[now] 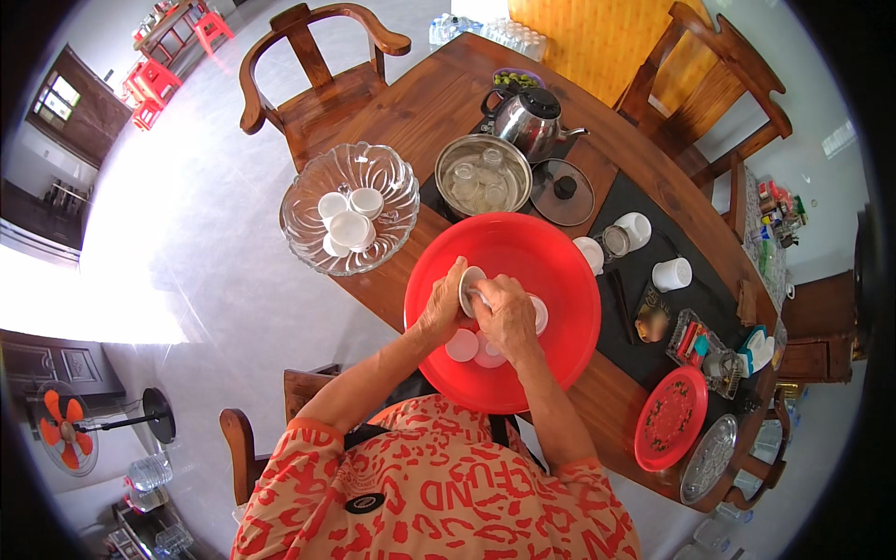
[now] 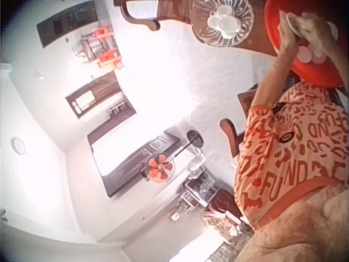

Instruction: The person wipes small white cups with a white cloth over a red plastic basin. They pick up each cup from the basin, wipe it thoroughly, and place it into a clear glass bowl on the wooden table. The process is repeated for multiple cups throughout the video.

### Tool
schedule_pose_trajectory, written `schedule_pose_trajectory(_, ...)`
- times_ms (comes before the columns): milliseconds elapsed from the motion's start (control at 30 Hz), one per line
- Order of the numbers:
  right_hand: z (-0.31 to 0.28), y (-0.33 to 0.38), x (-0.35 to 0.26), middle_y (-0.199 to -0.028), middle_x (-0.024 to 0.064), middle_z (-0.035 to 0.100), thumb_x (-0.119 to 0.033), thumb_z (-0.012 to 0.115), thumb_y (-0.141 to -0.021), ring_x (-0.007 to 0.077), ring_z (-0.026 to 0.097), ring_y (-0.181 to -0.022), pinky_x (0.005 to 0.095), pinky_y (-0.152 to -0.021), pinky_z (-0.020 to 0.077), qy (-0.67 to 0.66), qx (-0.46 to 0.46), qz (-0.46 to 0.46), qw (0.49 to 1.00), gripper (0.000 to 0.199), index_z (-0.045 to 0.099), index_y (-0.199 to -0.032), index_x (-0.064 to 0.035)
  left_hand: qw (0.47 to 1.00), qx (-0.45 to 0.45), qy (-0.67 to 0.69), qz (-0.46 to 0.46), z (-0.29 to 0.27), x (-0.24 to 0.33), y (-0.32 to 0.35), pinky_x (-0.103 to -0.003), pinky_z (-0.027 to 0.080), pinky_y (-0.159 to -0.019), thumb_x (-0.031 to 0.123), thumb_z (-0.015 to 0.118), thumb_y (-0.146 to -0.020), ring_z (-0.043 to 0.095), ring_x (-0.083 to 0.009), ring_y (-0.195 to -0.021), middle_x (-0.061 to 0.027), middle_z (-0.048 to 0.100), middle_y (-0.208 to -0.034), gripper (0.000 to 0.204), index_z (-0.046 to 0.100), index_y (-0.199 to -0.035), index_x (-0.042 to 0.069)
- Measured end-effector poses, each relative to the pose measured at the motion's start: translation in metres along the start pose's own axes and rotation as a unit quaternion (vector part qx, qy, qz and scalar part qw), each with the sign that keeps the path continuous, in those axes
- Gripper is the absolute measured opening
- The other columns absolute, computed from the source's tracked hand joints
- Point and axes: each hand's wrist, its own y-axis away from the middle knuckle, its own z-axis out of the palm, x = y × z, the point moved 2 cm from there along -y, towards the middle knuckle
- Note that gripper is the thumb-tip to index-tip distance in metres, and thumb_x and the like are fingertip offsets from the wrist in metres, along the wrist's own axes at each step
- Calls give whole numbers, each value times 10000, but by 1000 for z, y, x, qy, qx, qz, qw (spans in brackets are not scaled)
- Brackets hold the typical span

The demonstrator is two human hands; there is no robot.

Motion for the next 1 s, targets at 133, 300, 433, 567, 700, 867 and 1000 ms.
schedule_pose_trajectory(133,-4,-3,2,-756,105,591,-11,648,-728,285,573,-709,377,-668,476,-242,-4,42,969,170,633,-898,-17,999,-22,22,-25,3,4,6,-385,505,-764,579,373,-907,602,-199,-875,-61,611,-939,521,579,-987,107)
schedule_pose_trajectory(300,-6,-16,-13,-763,86,579,19,651,-710,276,551,-726,358,-650,474,-51,137,-84,986,209,614,-907,-41,999,-33,19,12,2,7,2,-340,499,-712,563,356,-920,602,-174,-833,-45,612,-887,521,592,-944,100)
schedule_pose_trajectory(433,-3,-12,-15,-748,82,554,-17,657,-714,279,542,-715,378,-645,475,22,76,-84,993,212,612,-919,-50,995,-64,-45,69,-7,11,-2,-296,496,-675,541,340,-936,595,-147,-769,-37,604,-819,520,595,-889,90)
schedule_pose_trajectory(567,-1,-12,-7,-800,95,598,-35,642,-741,278,574,-782,371,-670,484,-136,-6,7,991,192,620,-931,-34,995,-37,-32,83,-1,14,4,-276,487,-638,523,330,-946,586,-136,-723,-43,598,-792,521,589,-865,78)
schedule_pose_trajectory(700,9,-12,-3,-832,128,616,-68,609,-776,294,584,-802,391,-658,477,-302,71,93,946,159,619,-932,-38,982,-13,-86,167,6,17,10,-235,442,-520,521,319,-952,510,-89,-583,-9,538,-673,550,591,-858,53)
schedule_pose_trajectory(867,5,-16,-9,-826,129,611,-30,593,-765,286,589,-727,383,-669,482,-83,95,-47,991,159,604,-922,-2,960,1,-193,203,8,31,16,-227,418,-492,538,292,-954,481,-77,-558,0,520,-654,570,574,-836,57)
schedule_pose_trajectory(1000,2,-11,14,-845,138,599,-46,583,-775,313,573,-776,380,-688,470,-238,-33,15,971,172,599,-943,-14,978,-17,-144,149,-8,24,8,-238,370,-462,519,313,-953,496,-86,-566,5,532,-646,513,573,-785,110)
